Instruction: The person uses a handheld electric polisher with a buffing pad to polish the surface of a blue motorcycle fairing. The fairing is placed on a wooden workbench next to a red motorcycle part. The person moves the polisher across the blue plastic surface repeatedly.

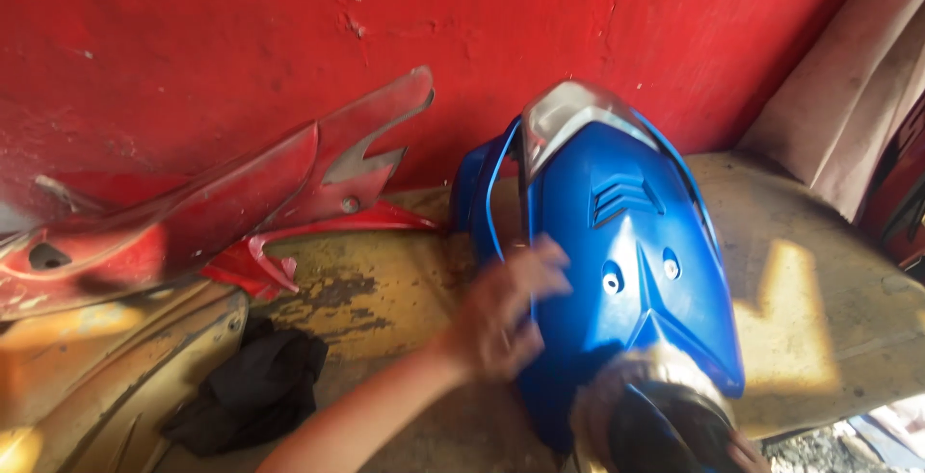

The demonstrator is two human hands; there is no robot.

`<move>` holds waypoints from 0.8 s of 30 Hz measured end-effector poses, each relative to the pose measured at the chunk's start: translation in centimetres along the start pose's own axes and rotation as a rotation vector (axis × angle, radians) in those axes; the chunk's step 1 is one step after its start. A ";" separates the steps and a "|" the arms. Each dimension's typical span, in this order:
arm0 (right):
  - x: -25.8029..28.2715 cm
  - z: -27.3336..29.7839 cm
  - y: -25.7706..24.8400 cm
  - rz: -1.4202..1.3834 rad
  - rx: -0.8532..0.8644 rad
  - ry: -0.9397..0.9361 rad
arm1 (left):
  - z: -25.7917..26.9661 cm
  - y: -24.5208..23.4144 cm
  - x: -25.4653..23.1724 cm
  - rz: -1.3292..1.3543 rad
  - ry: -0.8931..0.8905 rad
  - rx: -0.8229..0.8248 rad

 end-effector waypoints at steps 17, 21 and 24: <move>46.3 -25.1 7.4 -0.198 -0.411 0.013 | 5.4 2.5 -9.5 0.349 -0.266 -0.179; 44.7 -24.3 7.5 -0.203 -0.438 0.022 | 5.6 3.7 -8.7 0.360 -0.196 -0.129; 45.5 -25.0 7.9 -0.267 -0.450 0.050 | 6.2 4.2 -8.7 0.376 -0.232 -0.162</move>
Point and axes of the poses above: each hand's wrist, its own z-axis away from the middle knuckle, its own y-axis out of the palm, x = y × z, the point moved 2 cm from there along -z, towards the middle knuckle, and after that the axes turned 12 degrees about y, right-handed, at the moved point
